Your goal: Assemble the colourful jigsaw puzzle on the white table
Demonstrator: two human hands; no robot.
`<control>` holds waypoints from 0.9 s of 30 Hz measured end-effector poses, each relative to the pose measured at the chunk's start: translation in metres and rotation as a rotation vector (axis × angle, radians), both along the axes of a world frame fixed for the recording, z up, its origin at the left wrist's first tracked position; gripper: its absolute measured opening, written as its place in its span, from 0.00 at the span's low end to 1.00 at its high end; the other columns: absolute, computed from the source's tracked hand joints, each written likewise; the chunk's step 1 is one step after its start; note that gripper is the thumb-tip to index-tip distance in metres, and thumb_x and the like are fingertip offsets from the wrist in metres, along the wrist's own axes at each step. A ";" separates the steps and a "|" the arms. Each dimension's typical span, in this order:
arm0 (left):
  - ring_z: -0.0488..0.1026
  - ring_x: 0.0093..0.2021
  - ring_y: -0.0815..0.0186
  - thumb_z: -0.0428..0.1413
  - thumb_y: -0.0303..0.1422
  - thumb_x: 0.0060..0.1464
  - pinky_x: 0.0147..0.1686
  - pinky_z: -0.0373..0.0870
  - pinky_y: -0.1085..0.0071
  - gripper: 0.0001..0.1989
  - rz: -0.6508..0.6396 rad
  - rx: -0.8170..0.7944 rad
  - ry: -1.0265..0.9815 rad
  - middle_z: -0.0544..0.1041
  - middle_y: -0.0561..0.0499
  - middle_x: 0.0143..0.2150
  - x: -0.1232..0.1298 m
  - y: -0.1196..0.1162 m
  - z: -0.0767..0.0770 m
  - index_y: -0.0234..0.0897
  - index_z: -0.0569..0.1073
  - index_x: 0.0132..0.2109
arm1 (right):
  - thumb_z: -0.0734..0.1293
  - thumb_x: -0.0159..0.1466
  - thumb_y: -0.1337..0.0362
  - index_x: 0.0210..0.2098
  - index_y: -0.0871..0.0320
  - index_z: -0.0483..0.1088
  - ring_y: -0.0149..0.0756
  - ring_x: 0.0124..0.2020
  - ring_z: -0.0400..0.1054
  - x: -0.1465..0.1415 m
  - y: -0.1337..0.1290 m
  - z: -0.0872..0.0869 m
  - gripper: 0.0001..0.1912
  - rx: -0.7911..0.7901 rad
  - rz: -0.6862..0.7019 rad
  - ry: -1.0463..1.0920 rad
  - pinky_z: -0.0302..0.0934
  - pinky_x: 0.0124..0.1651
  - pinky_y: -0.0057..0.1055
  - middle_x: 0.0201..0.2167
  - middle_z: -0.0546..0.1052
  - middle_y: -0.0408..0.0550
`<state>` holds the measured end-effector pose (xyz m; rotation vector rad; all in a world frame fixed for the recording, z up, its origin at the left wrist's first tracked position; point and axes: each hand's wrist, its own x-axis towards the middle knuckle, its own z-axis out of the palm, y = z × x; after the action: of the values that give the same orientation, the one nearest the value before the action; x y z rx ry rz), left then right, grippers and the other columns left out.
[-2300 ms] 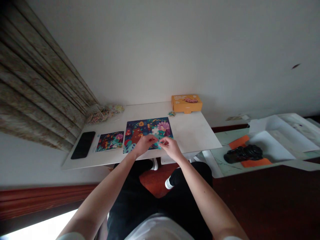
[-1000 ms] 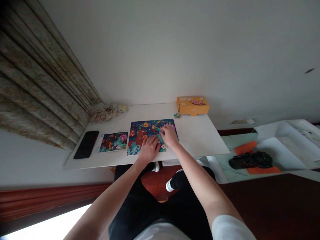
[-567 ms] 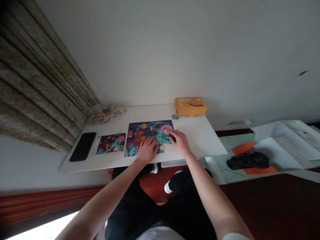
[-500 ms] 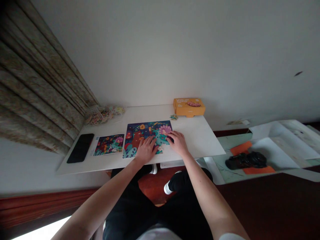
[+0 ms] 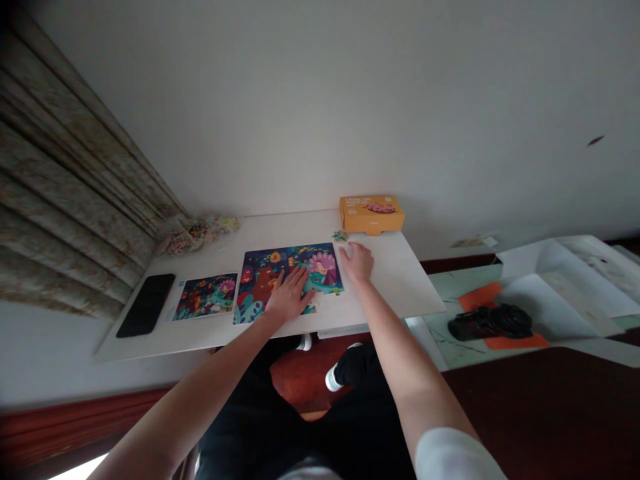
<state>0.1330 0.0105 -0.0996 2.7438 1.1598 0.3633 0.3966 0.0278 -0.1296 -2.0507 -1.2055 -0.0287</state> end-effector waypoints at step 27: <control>0.75 0.57 0.53 0.52 0.33 0.68 0.61 0.69 0.54 0.15 0.003 0.115 -0.055 0.79 0.42 0.59 0.000 -0.005 0.008 0.38 0.78 0.56 | 0.69 0.62 0.48 0.57 0.54 0.74 0.40 0.36 0.75 -0.009 -0.103 0.007 0.27 0.086 0.356 0.572 0.70 0.41 0.37 0.43 0.82 0.51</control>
<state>0.1330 0.0058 -0.0912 2.8096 1.1648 0.5183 0.3872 -0.0748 -0.1223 -1.5826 -1.1476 0.6209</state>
